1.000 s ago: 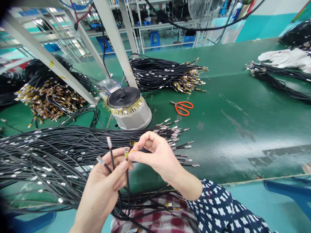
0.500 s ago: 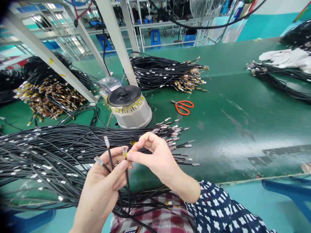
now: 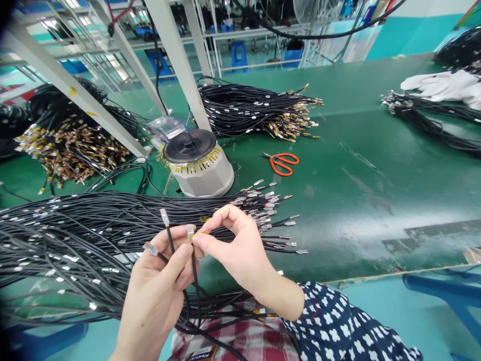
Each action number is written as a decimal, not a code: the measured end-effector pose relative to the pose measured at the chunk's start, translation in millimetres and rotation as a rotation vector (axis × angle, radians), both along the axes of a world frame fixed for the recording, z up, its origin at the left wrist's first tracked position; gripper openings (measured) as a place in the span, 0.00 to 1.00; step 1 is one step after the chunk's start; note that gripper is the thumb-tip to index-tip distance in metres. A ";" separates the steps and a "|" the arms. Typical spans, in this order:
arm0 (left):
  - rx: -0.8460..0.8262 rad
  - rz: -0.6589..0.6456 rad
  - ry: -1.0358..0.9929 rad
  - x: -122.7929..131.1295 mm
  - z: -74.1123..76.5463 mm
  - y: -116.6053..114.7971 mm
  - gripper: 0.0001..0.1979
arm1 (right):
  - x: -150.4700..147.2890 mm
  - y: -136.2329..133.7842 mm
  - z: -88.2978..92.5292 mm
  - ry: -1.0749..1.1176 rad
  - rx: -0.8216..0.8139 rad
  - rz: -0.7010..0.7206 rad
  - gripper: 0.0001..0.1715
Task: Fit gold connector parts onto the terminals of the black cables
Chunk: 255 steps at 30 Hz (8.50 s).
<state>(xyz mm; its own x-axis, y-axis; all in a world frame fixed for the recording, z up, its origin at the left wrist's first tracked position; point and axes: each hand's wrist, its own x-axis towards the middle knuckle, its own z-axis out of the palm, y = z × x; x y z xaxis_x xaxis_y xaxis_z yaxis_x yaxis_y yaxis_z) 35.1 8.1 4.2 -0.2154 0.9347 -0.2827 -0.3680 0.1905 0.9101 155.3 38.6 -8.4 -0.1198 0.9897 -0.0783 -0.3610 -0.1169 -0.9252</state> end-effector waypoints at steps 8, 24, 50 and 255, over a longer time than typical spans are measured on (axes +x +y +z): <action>-0.008 -0.083 -0.026 -3.0 0.0 3.7 0.11 | 2.9 -0.4 2.7 -0.041 0.011 0.018 0.14; -0.117 -0.184 -0.114 -11.9 -3.6 2.8 0.12 | 5.7 0.4 4.0 0.005 -0.076 0.012 0.16; -0.107 -0.153 -0.094 -8.5 -8.4 2.9 0.13 | -1.7 -1.2 -2.2 0.119 -0.035 -0.052 0.16; -0.083 -0.689 -0.115 5.4 -8.3 1.2 0.12 | 39.8 36.0 17.6 -0.281 0.205 0.470 0.13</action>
<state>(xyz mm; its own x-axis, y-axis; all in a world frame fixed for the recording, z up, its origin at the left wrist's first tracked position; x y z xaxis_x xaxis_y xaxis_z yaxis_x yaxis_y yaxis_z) 40.5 9.3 -4.0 0.4536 0.8221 -0.3441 -0.2320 0.4817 0.8451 195.1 74.6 9.2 -0.5520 0.8337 0.0170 -0.0508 -0.0133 -0.9986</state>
